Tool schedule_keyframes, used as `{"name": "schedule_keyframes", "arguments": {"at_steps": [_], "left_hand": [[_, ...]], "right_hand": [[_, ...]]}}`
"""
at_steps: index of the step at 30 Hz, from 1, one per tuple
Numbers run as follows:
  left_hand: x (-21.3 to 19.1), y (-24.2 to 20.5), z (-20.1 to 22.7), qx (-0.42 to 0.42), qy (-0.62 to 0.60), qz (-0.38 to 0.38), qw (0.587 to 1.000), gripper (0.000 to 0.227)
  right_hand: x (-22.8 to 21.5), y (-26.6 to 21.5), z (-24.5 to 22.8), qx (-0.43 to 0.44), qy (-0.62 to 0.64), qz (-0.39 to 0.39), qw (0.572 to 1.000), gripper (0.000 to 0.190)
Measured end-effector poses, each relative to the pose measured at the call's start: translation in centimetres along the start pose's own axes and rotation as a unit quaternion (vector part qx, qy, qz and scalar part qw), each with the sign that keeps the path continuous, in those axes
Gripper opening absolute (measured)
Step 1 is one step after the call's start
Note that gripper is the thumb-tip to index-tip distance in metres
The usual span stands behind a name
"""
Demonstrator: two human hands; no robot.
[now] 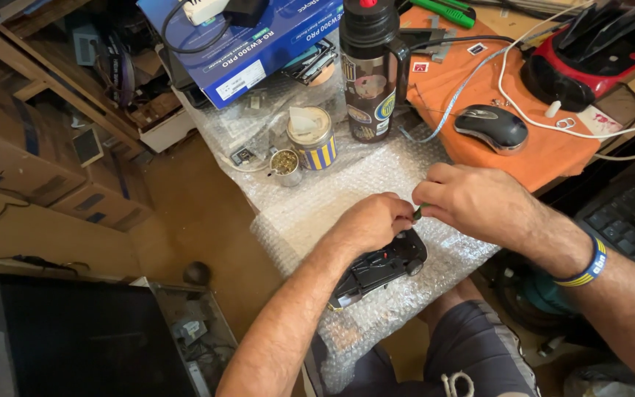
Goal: Disassembling a small remote-controlled toy car using a screwdriver to remove internal electronic components.
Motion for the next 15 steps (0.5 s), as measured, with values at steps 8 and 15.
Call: {"name": "schedule_keyframes", "arguments": {"at_steps": [8,15], "left_hand": [[0.2,0.3,0.2,-0.004,0.021,-0.001,1.0,0.021],[0.0,0.1,0.2,-0.012,0.029,0.004,1.0,0.017]], "right_hand": [[0.1,0.0,0.6,0.043,-0.011,-0.042,0.998,0.037],[3.0,0.3,1.6,0.053,-0.067,-0.093,0.992,0.04]]}}
Point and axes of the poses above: each hand's wrist, its own y-axis towards the middle knuckle, its own x-axis out of the palm, z = x × y, the point moved 9 cm from there along y, towards the middle knuckle, and after that the axes turned 13 degrees about -x, right-handed, at the moved point
